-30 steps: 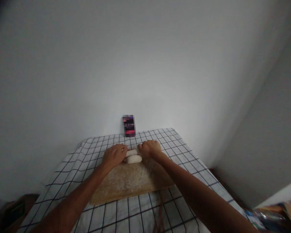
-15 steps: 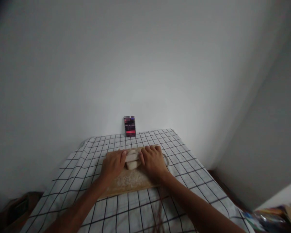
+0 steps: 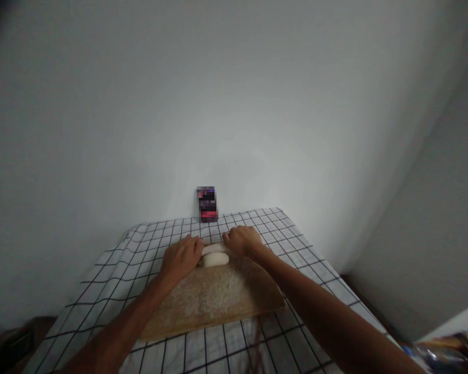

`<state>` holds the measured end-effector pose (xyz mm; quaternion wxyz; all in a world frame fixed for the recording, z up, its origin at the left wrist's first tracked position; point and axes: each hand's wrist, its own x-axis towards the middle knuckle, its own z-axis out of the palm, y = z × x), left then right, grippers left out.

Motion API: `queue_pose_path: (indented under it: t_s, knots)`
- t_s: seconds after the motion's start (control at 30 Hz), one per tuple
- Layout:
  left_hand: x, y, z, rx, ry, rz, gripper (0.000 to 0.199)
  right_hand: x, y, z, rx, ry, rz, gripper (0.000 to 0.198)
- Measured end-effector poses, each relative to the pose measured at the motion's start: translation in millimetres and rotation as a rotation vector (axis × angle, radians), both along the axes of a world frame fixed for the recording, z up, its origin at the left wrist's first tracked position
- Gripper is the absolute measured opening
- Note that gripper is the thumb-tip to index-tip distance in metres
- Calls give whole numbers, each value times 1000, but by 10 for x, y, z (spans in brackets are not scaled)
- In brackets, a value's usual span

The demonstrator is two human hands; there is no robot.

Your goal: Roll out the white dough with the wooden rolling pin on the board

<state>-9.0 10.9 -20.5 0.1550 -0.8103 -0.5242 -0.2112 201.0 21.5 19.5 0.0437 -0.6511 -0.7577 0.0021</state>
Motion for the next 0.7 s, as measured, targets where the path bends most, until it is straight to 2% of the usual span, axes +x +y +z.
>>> queue_pose_path:
  t_s: [0.17,0.3,0.4,0.5,0.57,0.7]
  knots:
    - [13,49,-14,11,41,61,35,-22,-80,-163,100,-1,-28,55]
    - [5,-119,-25,2,103,37,33,-34,-253,-245,169,23,-72,57]
    - [14,-273,-18,-3,79,-4,31,-25,-400,-264,239,44,-37,55]
    - [6,-366,29,-46,-96,-15,32,-14,-528,-253,296,87,55,51]
    - [-42,-378,76,-134,-296,-61,33,-14,-571,-250,320,118,69,51]
    - [-204,-368,112,-357,-772,-210,49,42,-520,-317,297,194,-86,57]
